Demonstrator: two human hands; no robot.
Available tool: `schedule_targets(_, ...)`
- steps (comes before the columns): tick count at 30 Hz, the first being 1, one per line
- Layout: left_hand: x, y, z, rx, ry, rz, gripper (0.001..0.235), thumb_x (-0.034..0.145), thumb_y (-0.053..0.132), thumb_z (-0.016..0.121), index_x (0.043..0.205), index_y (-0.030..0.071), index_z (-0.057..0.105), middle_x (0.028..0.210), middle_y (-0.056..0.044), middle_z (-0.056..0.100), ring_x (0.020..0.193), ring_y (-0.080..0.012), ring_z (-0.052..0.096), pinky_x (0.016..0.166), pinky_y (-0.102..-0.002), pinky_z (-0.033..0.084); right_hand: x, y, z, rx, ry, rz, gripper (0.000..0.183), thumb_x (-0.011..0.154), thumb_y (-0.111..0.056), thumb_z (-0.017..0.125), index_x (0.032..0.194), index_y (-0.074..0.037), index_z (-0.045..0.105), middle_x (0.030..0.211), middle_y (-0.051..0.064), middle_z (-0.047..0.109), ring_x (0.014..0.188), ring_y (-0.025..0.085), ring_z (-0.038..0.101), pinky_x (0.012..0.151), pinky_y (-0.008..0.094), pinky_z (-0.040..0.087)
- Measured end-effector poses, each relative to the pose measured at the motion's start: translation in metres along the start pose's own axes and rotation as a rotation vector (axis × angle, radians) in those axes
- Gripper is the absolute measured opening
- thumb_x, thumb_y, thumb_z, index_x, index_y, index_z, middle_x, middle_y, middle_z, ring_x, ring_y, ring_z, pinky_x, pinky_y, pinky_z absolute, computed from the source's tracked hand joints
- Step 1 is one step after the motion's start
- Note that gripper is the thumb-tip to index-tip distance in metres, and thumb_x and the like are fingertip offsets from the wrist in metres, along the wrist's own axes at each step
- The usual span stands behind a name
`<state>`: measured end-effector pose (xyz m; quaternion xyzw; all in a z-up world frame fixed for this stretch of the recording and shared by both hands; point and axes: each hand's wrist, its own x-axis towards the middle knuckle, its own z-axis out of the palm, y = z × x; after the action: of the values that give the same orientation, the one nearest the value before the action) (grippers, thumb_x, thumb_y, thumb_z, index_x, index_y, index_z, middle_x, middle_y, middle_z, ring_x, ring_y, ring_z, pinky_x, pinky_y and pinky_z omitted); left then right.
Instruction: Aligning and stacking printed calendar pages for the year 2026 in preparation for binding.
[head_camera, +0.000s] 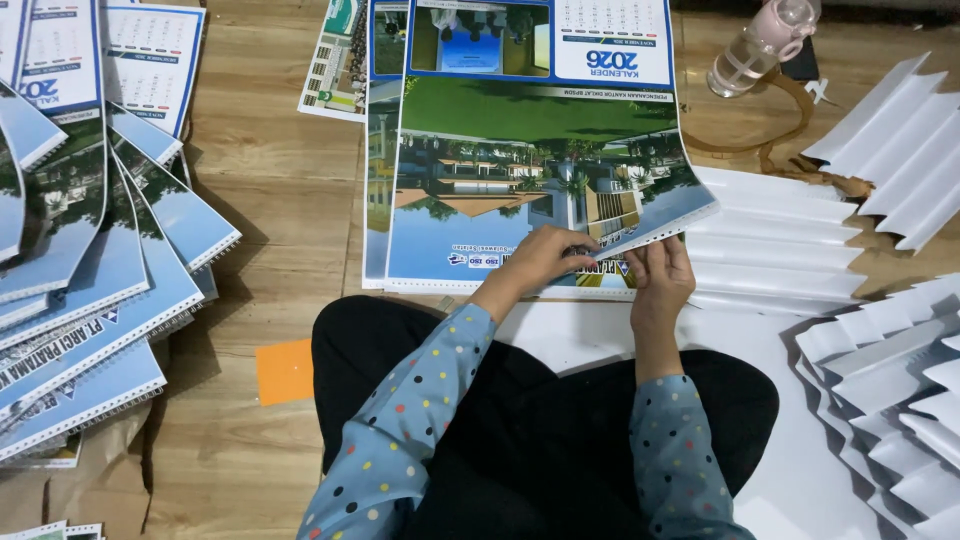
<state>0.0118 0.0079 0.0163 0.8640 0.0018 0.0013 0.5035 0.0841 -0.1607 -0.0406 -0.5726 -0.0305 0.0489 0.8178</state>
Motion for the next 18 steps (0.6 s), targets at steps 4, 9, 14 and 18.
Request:
schedule_targets(4, 0.005, -0.009, 0.001, 0.014, -0.003, 0.017, 0.024, 0.078, 0.027, 0.065, 0.099, 0.015, 0.066, 0.092, -0.010, 0.068, 0.088, -0.0327, 0.064, 0.077, -0.042, 0.050, 0.002, 0.007, -0.004, 0.001, -0.003, 0.006, 0.036, 0.092, -0.016, 0.053, 0.125, -0.006, 0.044, 0.103, 0.007, 0.058, 0.089, 0.015, 0.063, 0.080, 0.026, 0.059)
schedule_targets(9, 0.008, -0.011, 0.001, -0.009, 0.004, 0.015, 0.023, 0.079, 0.024, 0.064, 0.100, 0.013, 0.065, 0.092, -0.011, 0.068, 0.088, -0.0335, 0.064, 0.076, -0.043, 0.050, 0.020, 0.047, -0.034, 0.015, 0.015, -0.001, 0.034, 0.092, -0.015, 0.051, 0.123, -0.004, 0.042, 0.103, 0.010, 0.057, 0.088, 0.018, 0.064, 0.076, 0.028, 0.059)
schedule_targets(14, 0.014, -0.013, 0.009, 0.091, 0.003, 0.006, 0.030, 0.077, 0.030, 0.065, 0.104, 0.017, 0.064, 0.094, -0.008, 0.068, 0.087, -0.0296, 0.065, 0.075, -0.041, 0.051, 0.037, 0.079, -0.066, -0.020, 0.072, -0.013, 0.035, 0.088, -0.008, 0.051, 0.121, -0.005, 0.042, 0.103, 0.011, 0.056, 0.080, 0.017, 0.064, 0.067, 0.025, 0.060)
schedule_targets(18, 0.014, 0.022, 0.008, 0.128, 0.071, 0.060, 0.046, 0.076, 0.043, 0.061, 0.110, 0.012, 0.060, 0.102, -0.012, 0.065, 0.094, -0.0305, 0.063, 0.078, -0.042, 0.052, 0.028, 0.057, -0.048, -0.127, 0.155, -0.011, 0.045, 0.079, -0.003, 0.051, 0.122, -0.006, 0.038, 0.104, 0.011, 0.053, 0.074, 0.012, 0.059, 0.058, 0.025, 0.059)
